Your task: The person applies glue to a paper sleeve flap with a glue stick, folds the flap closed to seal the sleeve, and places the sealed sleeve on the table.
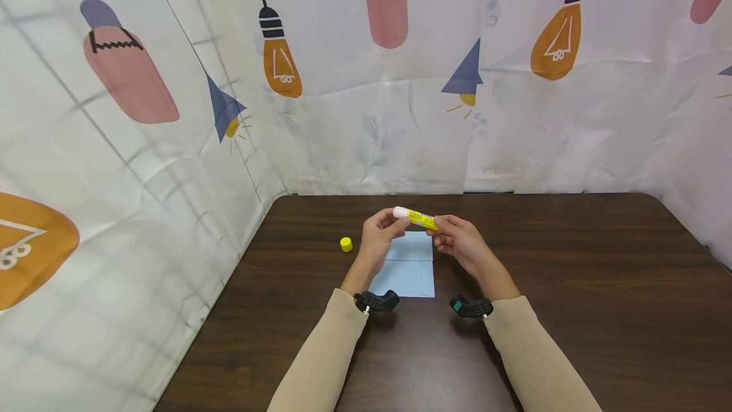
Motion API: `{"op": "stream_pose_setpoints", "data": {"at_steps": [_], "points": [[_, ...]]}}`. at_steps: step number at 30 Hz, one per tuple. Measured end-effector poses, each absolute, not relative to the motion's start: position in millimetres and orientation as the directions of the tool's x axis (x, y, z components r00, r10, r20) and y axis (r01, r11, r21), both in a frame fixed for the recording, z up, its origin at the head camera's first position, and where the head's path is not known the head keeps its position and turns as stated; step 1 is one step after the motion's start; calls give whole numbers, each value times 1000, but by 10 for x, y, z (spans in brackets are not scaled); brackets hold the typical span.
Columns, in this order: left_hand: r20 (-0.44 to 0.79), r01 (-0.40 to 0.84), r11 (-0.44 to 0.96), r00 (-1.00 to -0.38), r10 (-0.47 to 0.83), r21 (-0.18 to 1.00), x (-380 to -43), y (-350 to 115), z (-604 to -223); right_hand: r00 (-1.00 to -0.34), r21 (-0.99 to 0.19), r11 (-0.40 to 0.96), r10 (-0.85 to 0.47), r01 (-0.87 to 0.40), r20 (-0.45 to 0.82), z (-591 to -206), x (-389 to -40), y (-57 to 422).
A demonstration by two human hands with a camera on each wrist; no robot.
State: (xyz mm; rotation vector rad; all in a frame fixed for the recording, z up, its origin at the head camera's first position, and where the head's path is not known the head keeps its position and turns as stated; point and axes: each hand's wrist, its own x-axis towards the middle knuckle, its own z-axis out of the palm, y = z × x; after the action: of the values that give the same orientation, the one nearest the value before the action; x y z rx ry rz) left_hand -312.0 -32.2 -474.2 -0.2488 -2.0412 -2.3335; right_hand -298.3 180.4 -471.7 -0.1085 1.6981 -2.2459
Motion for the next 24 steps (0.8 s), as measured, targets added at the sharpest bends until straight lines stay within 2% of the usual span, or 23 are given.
{"op": "stream_pose_setpoints", "data": {"at_steps": [11,24], "points": [[158,151,-105,-985,66,983,-3124,-318,-4758,-950,-953,-256,-304,160,-77,-4752,-2991,1820],[173,167,-93,-983,58,982,-3119,-315,-4753,-971,-972,-231,-237,50,7,-4759,-2978,1801]]}}
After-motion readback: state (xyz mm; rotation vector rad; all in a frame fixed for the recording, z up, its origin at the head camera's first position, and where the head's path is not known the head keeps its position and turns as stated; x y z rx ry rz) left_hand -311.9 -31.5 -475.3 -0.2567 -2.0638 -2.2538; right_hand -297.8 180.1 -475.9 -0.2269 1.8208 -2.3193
